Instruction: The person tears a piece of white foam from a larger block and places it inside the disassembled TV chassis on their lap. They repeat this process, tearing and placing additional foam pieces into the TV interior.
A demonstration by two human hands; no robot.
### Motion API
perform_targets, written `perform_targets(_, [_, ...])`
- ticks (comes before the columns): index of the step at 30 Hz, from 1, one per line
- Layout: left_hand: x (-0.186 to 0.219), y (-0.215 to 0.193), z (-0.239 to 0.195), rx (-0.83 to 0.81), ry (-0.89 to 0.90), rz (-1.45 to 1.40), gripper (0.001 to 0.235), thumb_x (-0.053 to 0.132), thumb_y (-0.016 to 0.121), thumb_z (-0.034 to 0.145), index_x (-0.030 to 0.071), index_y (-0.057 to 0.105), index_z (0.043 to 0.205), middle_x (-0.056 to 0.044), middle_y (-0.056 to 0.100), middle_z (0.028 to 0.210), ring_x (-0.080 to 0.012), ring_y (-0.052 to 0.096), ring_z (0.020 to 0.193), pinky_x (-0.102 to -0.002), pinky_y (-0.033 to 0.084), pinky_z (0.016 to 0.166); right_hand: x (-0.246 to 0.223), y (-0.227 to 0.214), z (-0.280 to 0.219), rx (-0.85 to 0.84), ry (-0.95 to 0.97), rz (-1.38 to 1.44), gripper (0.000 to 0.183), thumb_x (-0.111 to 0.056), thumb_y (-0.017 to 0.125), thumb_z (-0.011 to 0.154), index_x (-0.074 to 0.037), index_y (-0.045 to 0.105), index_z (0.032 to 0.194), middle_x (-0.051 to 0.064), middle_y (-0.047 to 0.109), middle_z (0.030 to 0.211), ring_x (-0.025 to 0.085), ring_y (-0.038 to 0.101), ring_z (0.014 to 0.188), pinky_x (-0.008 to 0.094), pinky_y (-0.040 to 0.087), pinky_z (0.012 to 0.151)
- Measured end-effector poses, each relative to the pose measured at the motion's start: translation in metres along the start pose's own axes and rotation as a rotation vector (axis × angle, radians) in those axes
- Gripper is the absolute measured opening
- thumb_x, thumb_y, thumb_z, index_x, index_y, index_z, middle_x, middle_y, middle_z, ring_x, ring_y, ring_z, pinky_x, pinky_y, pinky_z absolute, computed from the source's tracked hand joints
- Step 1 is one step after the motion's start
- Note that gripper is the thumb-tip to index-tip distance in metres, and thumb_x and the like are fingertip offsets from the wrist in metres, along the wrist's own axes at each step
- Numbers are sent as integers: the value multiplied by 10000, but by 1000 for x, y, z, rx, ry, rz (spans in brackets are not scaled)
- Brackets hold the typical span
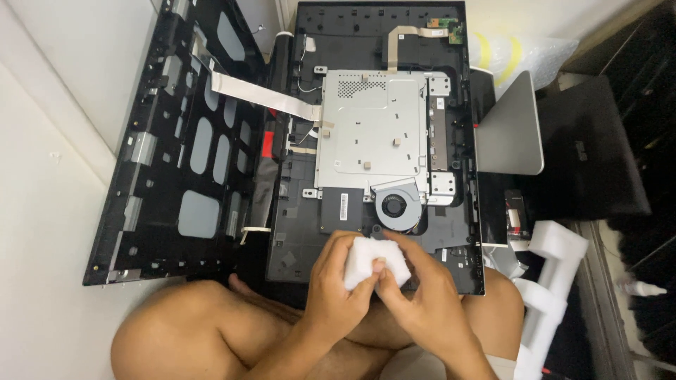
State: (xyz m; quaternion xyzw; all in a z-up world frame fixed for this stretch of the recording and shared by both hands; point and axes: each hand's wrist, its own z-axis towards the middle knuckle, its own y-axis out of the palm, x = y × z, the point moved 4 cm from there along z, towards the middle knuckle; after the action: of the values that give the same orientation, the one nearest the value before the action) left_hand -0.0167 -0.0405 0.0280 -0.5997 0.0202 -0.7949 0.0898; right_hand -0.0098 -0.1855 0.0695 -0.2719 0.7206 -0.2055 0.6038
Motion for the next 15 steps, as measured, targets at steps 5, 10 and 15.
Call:
perform_targets(5, [-6, 4, -2, 17, -57, 18, 279, 294, 672, 948, 43, 596, 1043, -77, 614, 913, -255, 595, 812, -351, 473, 744, -9, -1, 4, -128, -9, -152, 452, -303, 599, 843, -231, 666, 1284, -39, 826, 1014, 153, 738, 834, 298, 547, 792])
perform_targets(10, [-18, 4, -2, 0, -219, 22, 341, 382, 712, 902, 89, 599, 1034, -29, 650, 866, -211, 605, 746, -336, 485, 688, 0, 11, -1, -94, 76, -186, 324, -328, 608, 854, -213, 635, 1155, -26, 733, 795, 197, 662, 690, 332, 526, 690])
perform_targets(15, [-31, 3, -8, -64, -285, 69, 401, 453, 674, 906, 109, 596, 1095, -52, 720, 860, -247, 665, 730, -372, 510, 665, 13, 21, 0, -63, -32, -193, 238, -343, 593, 892, -194, 653, 1068, -39, 594, 595, 180, 533, 520, 332, 483, 574])
